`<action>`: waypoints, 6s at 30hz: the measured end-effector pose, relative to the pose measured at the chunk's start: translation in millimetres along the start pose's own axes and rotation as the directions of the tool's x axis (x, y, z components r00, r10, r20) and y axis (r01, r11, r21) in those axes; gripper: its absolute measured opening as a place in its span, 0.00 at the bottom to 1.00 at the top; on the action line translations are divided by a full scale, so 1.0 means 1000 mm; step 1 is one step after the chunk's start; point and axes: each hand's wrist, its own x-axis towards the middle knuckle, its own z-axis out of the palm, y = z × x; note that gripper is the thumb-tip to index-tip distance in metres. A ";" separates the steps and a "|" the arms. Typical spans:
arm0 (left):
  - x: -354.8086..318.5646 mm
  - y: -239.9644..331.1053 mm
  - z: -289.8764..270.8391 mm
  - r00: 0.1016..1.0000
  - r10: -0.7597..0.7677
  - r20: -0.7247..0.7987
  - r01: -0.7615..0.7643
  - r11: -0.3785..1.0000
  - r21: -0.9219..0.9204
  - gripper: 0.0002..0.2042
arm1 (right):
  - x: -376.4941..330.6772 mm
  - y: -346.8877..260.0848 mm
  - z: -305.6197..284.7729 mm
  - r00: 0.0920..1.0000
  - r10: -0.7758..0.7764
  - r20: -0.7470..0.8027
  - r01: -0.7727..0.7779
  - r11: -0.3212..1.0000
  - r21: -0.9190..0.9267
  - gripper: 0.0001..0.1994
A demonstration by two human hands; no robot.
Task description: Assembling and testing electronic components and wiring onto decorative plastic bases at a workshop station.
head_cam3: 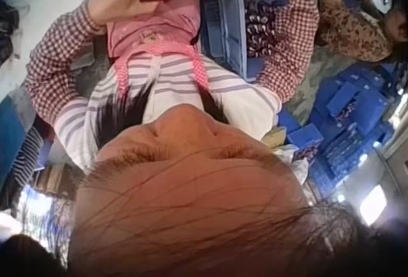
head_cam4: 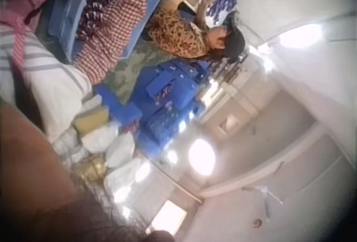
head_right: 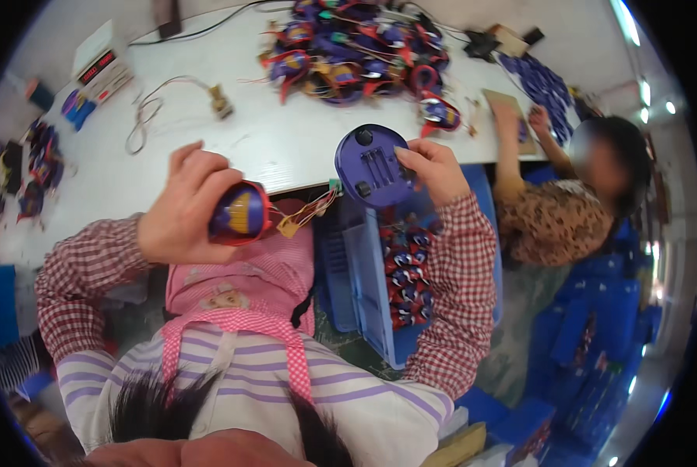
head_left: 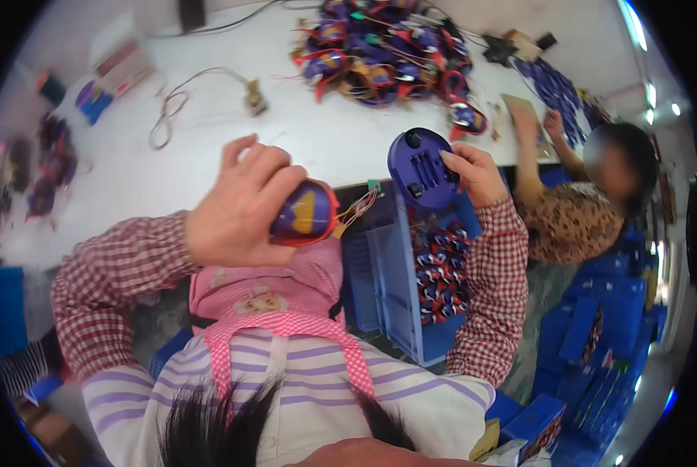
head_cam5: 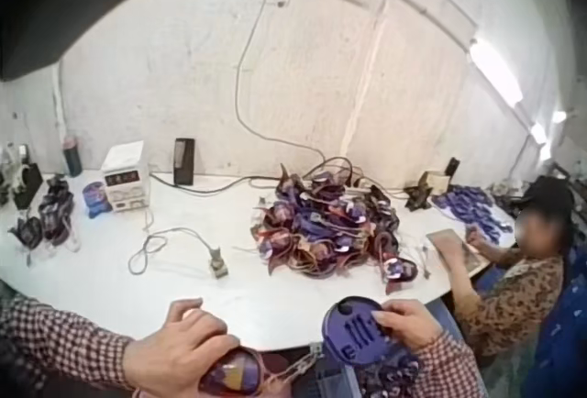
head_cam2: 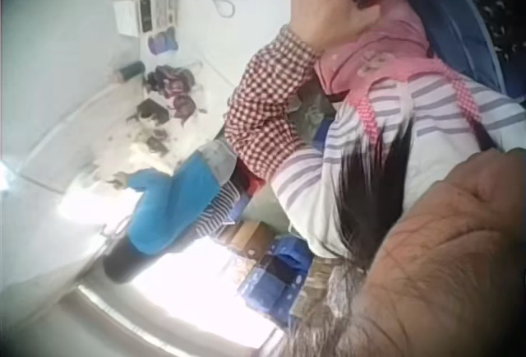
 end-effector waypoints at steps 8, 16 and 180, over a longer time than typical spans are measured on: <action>-0.116 -0.072 -0.079 0.963 -0.269 0.008 0.221 0.809 0.545 0.29 | 0.024 -0.005 0.170 0.942 0.041 0.335 -0.120 0.968 0.220 0.09; -0.188 -0.207 -0.060 0.911 -0.386 0.146 0.164 0.664 0.730 0.28 | 0.087 0.019 0.259 0.967 0.078 0.244 -0.121 0.979 0.166 0.11; -0.247 -0.035 0.059 0.255 -0.912 0.321 -0.080 -0.350 -0.933 0.09 | -0.045 0.055 0.416 0.814 -0.218 0.539 0.025 0.939 0.342 0.11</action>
